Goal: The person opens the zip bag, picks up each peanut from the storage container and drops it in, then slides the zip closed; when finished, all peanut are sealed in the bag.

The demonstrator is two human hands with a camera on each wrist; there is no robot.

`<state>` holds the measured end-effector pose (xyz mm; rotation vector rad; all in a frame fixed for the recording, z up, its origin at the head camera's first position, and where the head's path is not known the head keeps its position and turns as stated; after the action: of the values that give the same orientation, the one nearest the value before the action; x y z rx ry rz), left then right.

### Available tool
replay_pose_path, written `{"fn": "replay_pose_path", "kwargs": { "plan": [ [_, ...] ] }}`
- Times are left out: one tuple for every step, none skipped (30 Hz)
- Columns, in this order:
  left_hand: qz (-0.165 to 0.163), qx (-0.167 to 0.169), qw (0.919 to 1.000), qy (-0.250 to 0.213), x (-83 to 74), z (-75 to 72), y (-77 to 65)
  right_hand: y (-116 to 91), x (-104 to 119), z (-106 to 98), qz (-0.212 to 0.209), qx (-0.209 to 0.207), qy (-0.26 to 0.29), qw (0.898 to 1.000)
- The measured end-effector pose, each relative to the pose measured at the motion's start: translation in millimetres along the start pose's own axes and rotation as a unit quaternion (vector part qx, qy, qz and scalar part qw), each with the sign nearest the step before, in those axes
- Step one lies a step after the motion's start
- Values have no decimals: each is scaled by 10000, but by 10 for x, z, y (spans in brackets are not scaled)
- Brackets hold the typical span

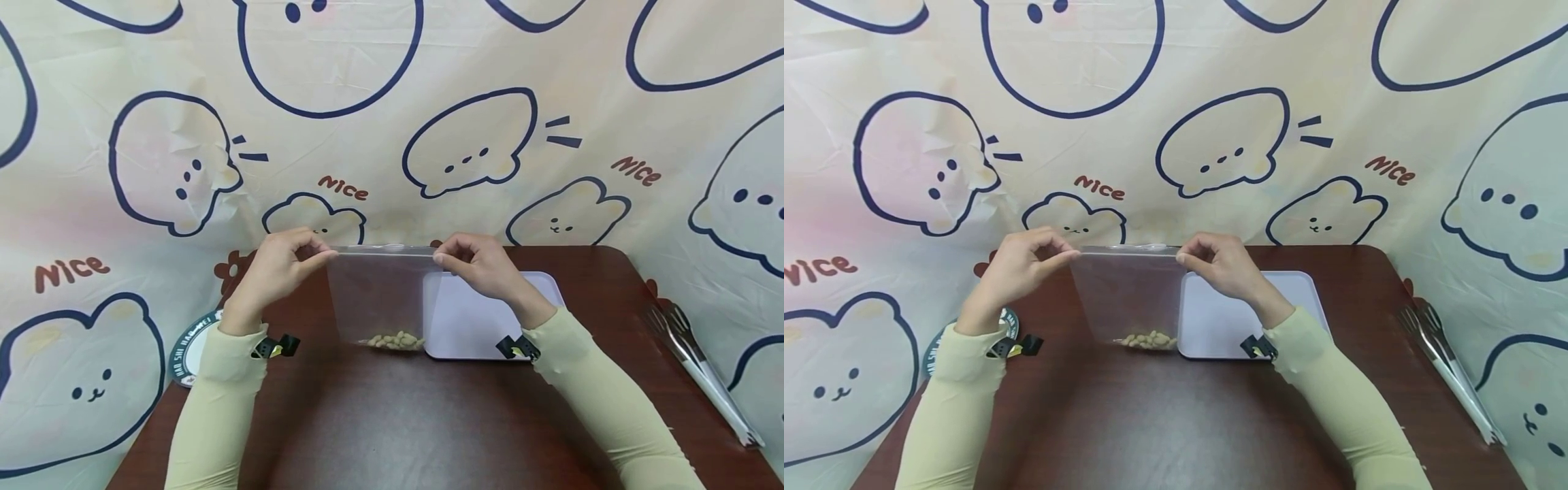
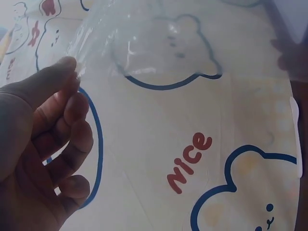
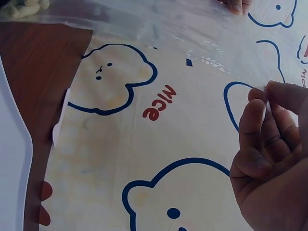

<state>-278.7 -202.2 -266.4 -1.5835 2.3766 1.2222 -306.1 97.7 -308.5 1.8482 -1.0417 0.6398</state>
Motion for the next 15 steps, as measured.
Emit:
{"fn": "replay_pose_path", "kwargs": {
  "plan": [
    [5,-15,10000,-50,9,-11,-5,-2,4,5,20,10,6,10000],
    [4,-21,9999,-111,18,-23,-13,-5,10,9,27,18,12,10000],
    [33,4,9998,-174,21,-31,-19,-10,16,13,34,26,18,10000],
    [56,41,9997,-243,23,-38,-27,-16,22,16,36,33,30,10000],
    [85,92,9995,-301,22,-47,-37,-25,27,19,40,49,43,10000],
    [113,152,9991,-377,18,-60,-49,-35,35,23,37,71,56,10000],
    [134,220,9987,-450,17,-74,-64,-46,46,27,25,101,85,9999],
    [148,300,9980,-541,13,-90,-82,-57,61,31,-2,135,121,9998],
    [153,390,9971,-632,10,-105,-99,-69,76,35,-22,177,155,9997],
    [129,481,9961,-725,9,-125,-116,-81,94,41,-42,224,201,9995],
    [106,580,9949,-814,8,-145,-132,-91,111,49,-61,279,253,9993],
    [72,679,9935,-916,8,-163,-147,-100,129,58,-76,332,302,9990],
    [41,785,9919,-997,11,-179,-161,-109,147,69,-84,391,358,9986],
    [7,894,9902,-1069,15,-191,-174,-115,163,82,-92,453,409,9981],
    [-31,995,9886,-1128,23,-202,-183,-120,169,97,-82,509,445,9977]
  ]
}}
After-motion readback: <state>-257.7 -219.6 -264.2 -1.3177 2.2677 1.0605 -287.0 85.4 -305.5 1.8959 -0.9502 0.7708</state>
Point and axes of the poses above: each hand's wrist, its own y-axis towards the middle knuckle, its own z-axis out of the palm, x = y × z, the point moved 7 cm from there along y, towards the middle knuckle, and after that the axes turned 12 degrees about -x, right-handed, at the moved point
